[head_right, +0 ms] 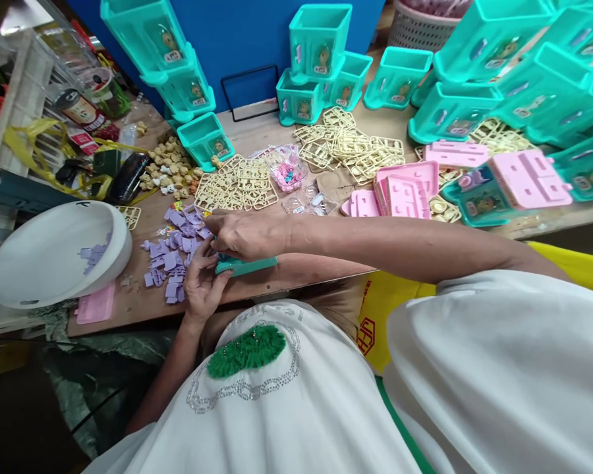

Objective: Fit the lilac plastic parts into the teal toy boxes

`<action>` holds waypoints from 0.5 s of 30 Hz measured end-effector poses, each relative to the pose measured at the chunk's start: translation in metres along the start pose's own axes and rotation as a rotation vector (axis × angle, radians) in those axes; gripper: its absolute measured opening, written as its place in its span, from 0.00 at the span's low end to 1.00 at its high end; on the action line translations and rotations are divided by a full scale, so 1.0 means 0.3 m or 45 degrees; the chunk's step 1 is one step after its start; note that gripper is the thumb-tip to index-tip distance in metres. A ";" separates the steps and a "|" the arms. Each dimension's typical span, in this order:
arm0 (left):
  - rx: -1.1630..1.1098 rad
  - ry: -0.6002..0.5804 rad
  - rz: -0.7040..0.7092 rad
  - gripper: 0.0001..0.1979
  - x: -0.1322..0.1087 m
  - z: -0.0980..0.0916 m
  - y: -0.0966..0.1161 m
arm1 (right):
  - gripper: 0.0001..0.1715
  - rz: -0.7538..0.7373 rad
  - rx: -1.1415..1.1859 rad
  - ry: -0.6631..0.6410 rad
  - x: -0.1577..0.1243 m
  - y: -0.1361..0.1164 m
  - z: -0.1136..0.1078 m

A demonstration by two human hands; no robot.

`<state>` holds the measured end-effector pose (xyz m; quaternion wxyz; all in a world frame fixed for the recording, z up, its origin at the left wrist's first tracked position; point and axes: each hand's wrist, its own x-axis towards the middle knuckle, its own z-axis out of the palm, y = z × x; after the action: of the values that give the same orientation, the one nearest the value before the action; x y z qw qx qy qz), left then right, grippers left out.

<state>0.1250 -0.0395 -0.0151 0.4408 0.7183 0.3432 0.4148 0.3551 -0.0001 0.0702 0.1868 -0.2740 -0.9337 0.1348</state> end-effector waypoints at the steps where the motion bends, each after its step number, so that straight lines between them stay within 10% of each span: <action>1: -0.029 -0.005 -0.011 0.16 0.002 0.001 0.003 | 0.18 -0.016 0.014 0.011 0.000 0.000 0.005; 8: -0.094 -0.126 -0.111 0.42 0.028 0.007 -0.022 | 0.17 0.140 0.429 0.303 -0.076 0.035 0.047; 15: -0.161 -0.125 -0.148 0.44 0.015 0.013 -0.051 | 0.21 0.282 0.594 0.488 -0.130 -0.001 0.082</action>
<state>0.1285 -0.0311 -0.0289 0.5248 0.6874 0.3354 0.3734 0.3750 -0.0260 0.0377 0.4012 -0.3440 -0.7900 0.3109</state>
